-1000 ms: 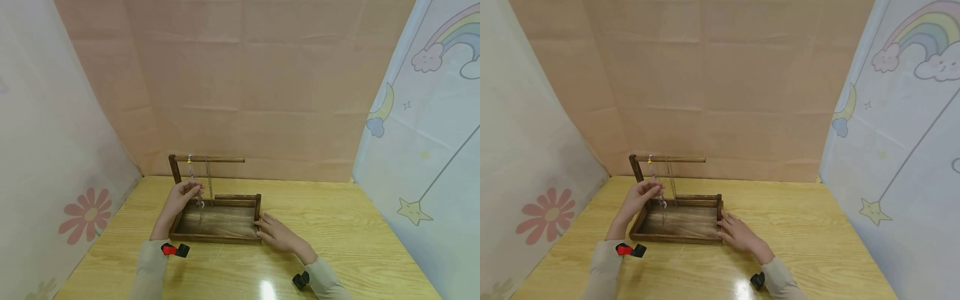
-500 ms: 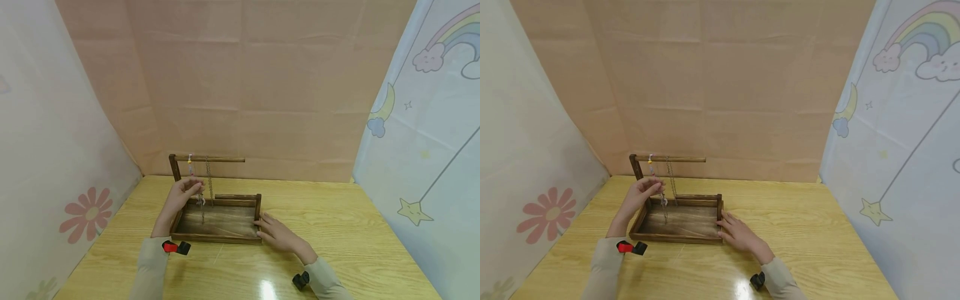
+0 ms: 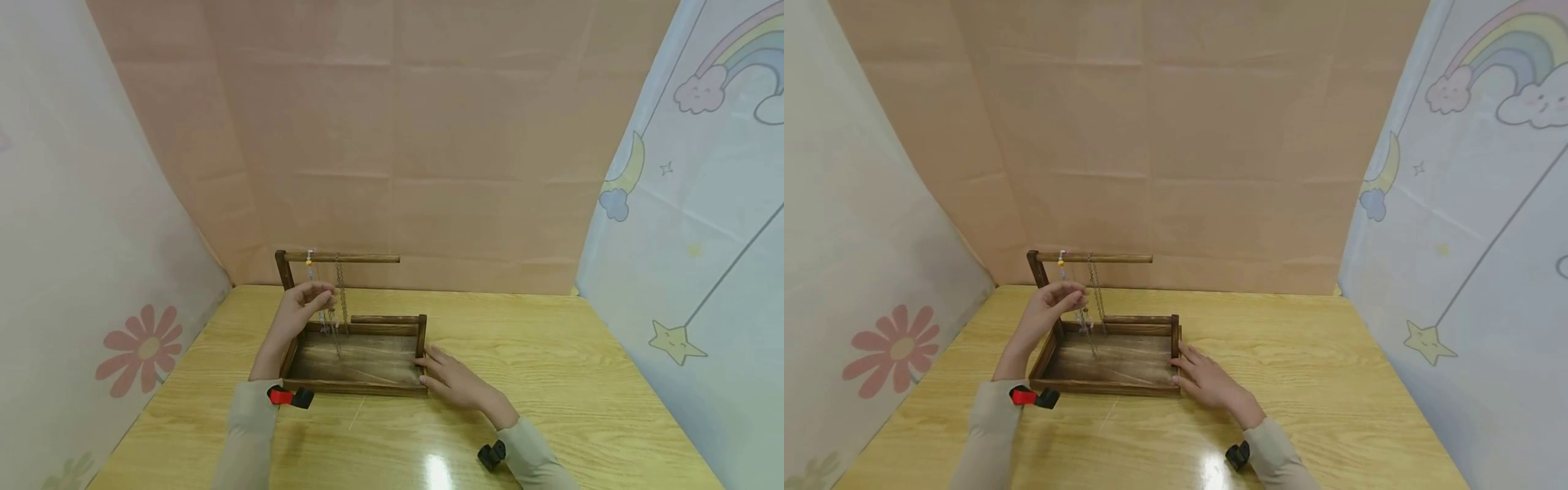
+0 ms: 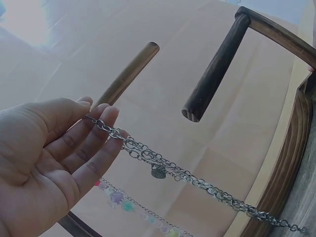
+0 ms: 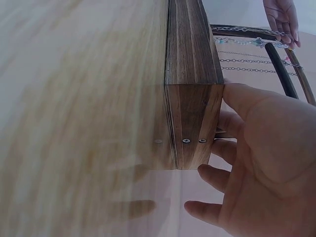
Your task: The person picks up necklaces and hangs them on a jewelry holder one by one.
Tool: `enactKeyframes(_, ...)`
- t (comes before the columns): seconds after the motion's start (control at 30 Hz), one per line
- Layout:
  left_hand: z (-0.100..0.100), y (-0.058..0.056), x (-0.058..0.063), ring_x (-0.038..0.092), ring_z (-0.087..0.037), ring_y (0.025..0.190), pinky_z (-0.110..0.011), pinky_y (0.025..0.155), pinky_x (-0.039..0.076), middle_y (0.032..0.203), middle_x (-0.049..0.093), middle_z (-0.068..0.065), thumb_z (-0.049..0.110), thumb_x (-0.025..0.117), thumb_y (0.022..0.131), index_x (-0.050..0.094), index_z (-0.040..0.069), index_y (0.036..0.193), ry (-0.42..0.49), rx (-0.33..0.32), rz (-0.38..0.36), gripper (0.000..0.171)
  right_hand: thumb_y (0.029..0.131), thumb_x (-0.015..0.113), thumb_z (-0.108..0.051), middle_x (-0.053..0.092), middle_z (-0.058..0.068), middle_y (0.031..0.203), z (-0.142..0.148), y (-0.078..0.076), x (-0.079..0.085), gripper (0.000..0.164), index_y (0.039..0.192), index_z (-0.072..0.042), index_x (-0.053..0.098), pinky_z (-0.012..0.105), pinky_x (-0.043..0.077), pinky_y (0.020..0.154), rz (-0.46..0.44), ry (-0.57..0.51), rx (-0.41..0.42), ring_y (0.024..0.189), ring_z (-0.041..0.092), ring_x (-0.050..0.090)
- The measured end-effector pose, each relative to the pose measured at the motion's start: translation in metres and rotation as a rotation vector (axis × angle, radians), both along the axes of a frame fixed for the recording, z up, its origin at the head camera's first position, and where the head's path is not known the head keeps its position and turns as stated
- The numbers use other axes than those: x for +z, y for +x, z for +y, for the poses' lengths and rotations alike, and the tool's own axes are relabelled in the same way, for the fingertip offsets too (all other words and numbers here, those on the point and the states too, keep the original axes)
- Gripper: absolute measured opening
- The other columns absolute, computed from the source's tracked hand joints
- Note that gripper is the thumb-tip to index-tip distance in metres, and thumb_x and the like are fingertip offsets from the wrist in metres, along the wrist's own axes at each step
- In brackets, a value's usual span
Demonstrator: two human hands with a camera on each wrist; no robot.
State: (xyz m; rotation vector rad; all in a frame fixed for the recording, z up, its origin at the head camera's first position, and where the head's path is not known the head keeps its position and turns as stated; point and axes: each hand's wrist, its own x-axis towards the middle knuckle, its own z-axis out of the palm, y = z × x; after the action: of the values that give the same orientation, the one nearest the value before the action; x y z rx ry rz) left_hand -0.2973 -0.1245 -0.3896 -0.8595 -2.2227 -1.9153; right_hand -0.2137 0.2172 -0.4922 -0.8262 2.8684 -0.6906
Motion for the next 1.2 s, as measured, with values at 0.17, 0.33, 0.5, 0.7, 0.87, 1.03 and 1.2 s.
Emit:
enactKeyframes(0.17, 0.001, 0.0, 0.003, 0.064, -0.03, 0.098, -0.032, 0.083, 0.054, 0.105, 0.065, -0.006, 0.02, 0.056, 0.093, 0.059, -0.003, 0.114, 0.003, 0.01, -0.009, 0.032, 0.1, 0.037, -0.04, 0.019, 0.016, 0.152, 0.0, 0.0, 0.001, 0.049, 0.141, -0.014, 0.04, 0.057, 0.024, 0.108, 0.0, -0.014, 0.007, 0.14, 0.038, 0.016)
enactKeyframes(0.33, 0.003, -0.002, 0.007, 0.064, -0.031, 0.097, -0.039, 0.085, 0.053, 0.104, 0.066, -0.007, 0.019, 0.055, 0.094, 0.059, -0.006, 0.115, -0.01, 0.012, -0.01, 0.033, 0.1, 0.037, -0.039, 0.02, 0.017, 0.151, 0.0, 0.0, 0.001, 0.048, 0.14, -0.014, 0.041, 0.057, 0.025, 0.107, 0.004, -0.018, 0.013, 0.139, 0.039, 0.017)
enactKeyframes(0.5, 0.005, 0.001, 0.016, 0.066, -0.018, 0.093, -0.045, 0.087, 0.05, 0.108, 0.062, -0.023, 0.011, 0.053, 0.095, 0.058, -0.008, 0.115, 0.004, -0.004, -0.03, 0.028, 0.1, 0.037, -0.039, 0.019, 0.017, 0.152, 0.0, 0.0, 0.002, 0.048, 0.141, -0.014, 0.041, 0.058, 0.025, 0.107, -0.005, -0.026, 0.011, 0.139, 0.039, 0.017)
enactKeyframes(0.7, 0.007, 0.01, 0.028, 0.065, -0.008, 0.092, -0.044, 0.089, 0.049, 0.116, 0.053, -0.035, 0.007, 0.051, 0.095, 0.053, -0.014, 0.118, 0.004, -0.026, -0.047, 0.031, 0.1, 0.037, -0.039, 0.017, 0.017, 0.152, 0.0, 0.0, 0.002, 0.048, 0.141, -0.013, 0.041, 0.058, 0.025, 0.107, -0.015, -0.029, 0.014, 0.139, 0.04, 0.016)
enactKeyframes(0.87, 0.009, 0.009, 0.031, 0.064, -0.006, 0.091, -0.039, 0.087, 0.052, 0.116, 0.054, -0.034, 0.006, 0.051, 0.095, 0.053, -0.014, 0.117, -0.008, -0.026, -0.027, 0.03, 0.1, 0.037, -0.039, 0.018, 0.018, 0.152, 0.0, 0.0, 0.002, 0.049, 0.141, -0.012, 0.04, 0.058, 0.025, 0.106, -0.009, -0.029, 0.015, 0.139, 0.04, 0.016)
enactKeyframes(1.03, 0.01, 0.009, 0.034, 0.065, -0.021, 0.094, -0.044, 0.086, 0.051, 0.114, 0.055, -0.034, 0.004, 0.05, 0.095, 0.054, -0.013, 0.115, 0.007, -0.046, -0.001, 0.027, 0.1, 0.036, -0.04, 0.017, 0.019, 0.152, -0.001, 0.001, 0.001, 0.049, 0.141, -0.013, 0.04, 0.059, 0.025, 0.106, -0.014, -0.025, 0.019, 0.139, 0.04, 0.016)
enactKeyframes(1.2, 0.012, 0.004, 0.033, 0.062, -0.036, 0.096, -0.045, 0.087, 0.05, 0.108, 0.061, -0.024, 0.003, 0.052, 0.094, 0.057, -0.008, 0.113, 0.012, -0.041, 0.022, 0.023, 0.1, 0.037, -0.038, 0.018, 0.019, 0.151, -0.001, 0.0, 0.001, 0.048, 0.14, -0.012, 0.041, 0.059, 0.026, 0.106, 0.002, -0.032, 0.02, 0.138, 0.041, 0.018)
